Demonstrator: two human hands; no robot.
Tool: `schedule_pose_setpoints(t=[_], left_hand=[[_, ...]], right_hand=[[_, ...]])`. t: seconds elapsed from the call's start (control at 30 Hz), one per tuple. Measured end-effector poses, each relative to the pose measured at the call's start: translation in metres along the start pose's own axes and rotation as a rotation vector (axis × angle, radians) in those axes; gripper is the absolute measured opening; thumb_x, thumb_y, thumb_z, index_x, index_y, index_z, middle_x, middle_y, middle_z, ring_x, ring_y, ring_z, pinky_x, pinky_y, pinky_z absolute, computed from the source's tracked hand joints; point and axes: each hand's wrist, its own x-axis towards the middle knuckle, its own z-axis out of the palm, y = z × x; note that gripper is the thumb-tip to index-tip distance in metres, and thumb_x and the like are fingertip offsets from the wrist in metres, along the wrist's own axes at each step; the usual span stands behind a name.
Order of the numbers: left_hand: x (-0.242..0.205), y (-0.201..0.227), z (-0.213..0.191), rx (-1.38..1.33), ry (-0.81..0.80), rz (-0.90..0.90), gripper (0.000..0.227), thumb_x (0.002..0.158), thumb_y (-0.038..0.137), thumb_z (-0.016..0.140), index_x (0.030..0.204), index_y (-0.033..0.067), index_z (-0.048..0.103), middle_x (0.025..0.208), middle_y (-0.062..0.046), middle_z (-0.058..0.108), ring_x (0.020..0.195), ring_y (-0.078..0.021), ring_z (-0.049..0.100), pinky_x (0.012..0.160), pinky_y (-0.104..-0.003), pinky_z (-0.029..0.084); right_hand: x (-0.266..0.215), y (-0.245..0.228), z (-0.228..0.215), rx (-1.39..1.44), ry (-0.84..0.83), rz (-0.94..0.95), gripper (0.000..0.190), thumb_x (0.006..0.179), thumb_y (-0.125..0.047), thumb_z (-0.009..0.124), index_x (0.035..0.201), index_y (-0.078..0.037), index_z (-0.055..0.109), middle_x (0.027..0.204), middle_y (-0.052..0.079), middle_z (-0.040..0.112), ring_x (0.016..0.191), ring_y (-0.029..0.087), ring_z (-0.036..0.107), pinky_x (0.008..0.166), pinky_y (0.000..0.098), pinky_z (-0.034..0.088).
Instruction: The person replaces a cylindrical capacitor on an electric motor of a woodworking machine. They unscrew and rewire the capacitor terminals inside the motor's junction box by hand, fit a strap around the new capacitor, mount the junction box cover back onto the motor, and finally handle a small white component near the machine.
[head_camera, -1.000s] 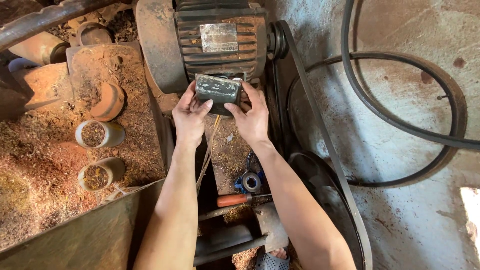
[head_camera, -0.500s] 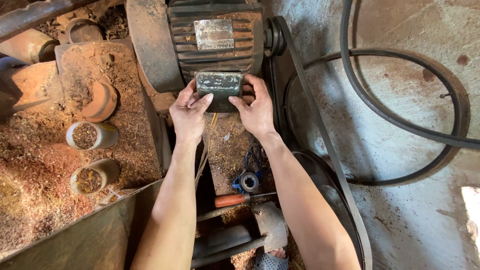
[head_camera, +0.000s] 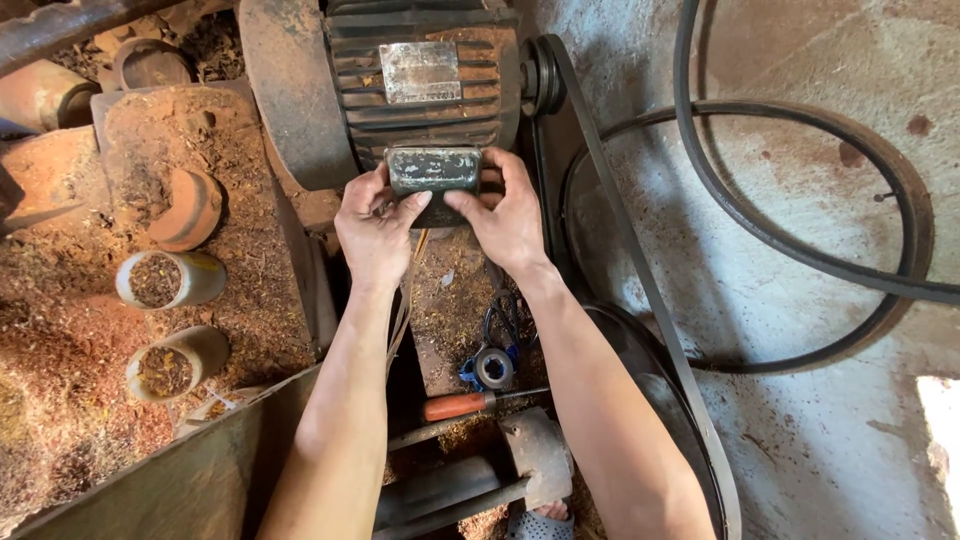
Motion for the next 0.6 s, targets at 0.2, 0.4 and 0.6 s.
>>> schedule_pose_setpoints(t=[0.2,0.4,0.6], left_hand=[[0.0,0.035,0.011,0.246,0.004,-0.004,0.059,0.083,0.002,0.086,0.135,-0.0006,0.058,0.122,-0.008,0.069,0.107,-0.0171,0.072,0.092,-0.028,0.063],[0.007,0.061,0.014,0.758,-0.09,0.127,0.076,0.077,0.022,0.091,0.145,0.0154,0.057,0.115,-0.01,0.068,0.095,-0.0202,0.072,0.082,-0.031,0.062],[0.02,0.087,0.038,1.114,-0.154,0.064,0.071,0.068,0.041,0.093,0.132,0.0229,0.068,0.127,-0.009,0.06,0.098,-0.025,0.067,0.081,-0.034,0.058]], right_hand=[[0.013,0.018,-0.004,0.078,-0.035,0.105,0.063,0.083,-0.01,0.084,0.136,-0.002,0.052,0.116,0.012,0.074,0.1,0.018,0.074,0.087,0.0307,0.063],[0.021,0.009,-0.007,0.0,-0.072,0.135,0.06,0.081,-0.008,0.084,0.133,-0.005,0.055,0.119,0.012,0.074,0.109,0.018,0.073,0.094,0.0332,0.061],[0.023,-0.001,-0.013,-0.207,-0.067,0.126,0.073,0.077,-0.01,0.085,0.14,-0.014,0.047,0.12,0.008,0.07,0.11,0.02,0.069,0.095,0.036,0.057]])
